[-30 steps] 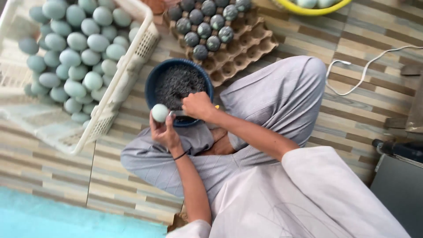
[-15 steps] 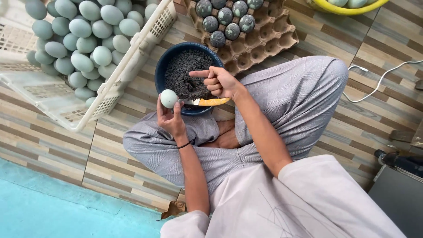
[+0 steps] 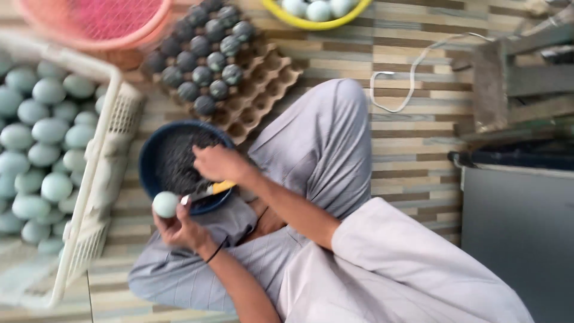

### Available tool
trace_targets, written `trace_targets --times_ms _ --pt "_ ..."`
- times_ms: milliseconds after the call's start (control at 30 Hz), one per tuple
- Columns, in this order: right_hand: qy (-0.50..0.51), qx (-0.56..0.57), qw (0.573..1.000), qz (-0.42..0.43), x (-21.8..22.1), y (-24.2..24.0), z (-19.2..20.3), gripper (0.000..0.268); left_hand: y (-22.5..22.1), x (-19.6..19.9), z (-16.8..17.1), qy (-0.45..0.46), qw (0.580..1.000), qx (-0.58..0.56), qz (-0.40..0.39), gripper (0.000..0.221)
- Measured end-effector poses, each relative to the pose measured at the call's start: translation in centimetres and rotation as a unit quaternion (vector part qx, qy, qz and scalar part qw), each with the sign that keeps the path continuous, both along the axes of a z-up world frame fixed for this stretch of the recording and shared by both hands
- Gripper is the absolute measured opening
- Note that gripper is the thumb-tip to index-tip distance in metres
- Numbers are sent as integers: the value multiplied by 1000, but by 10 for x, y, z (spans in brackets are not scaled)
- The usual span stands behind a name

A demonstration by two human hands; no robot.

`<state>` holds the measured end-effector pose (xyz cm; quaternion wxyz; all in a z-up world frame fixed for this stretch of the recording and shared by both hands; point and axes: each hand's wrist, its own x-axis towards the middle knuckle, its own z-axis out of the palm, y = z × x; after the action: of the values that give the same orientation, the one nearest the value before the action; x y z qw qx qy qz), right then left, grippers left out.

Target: Scraping the dark coating off salted eggs using a small knife while sitting on the floor.

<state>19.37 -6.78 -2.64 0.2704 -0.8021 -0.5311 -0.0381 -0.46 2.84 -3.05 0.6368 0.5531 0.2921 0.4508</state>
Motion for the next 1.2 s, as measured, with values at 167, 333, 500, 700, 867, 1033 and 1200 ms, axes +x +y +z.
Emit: trace_targets --times_ms 167,333,500,700,867,1033,1200 --pt "425 -175 883 -90 -27 20 18 60 1 -4 2 25 999 30 25 57" --pt "443 -208 868 -88 -33 28 10 58 -2 -4 7 21 999 33 29 57" --pt "527 -171 830 -56 -23 14 48 53 -4 0 10 26 999 35 30 56" --pt "856 -5 507 -101 -24 -2 50 33 -4 1 3 16 998 27 54 57" --pt "943 255 171 127 -30 -17 25 60 -7 -1 6 5 998 -6 55 61" --pt "935 299 69 178 -28 -21 34 74 -7 1 17 -4 998 -35 52 64" --pt "927 309 90 193 -26 -19 42 76 -3 0 18 -11 998 -47 44 66"
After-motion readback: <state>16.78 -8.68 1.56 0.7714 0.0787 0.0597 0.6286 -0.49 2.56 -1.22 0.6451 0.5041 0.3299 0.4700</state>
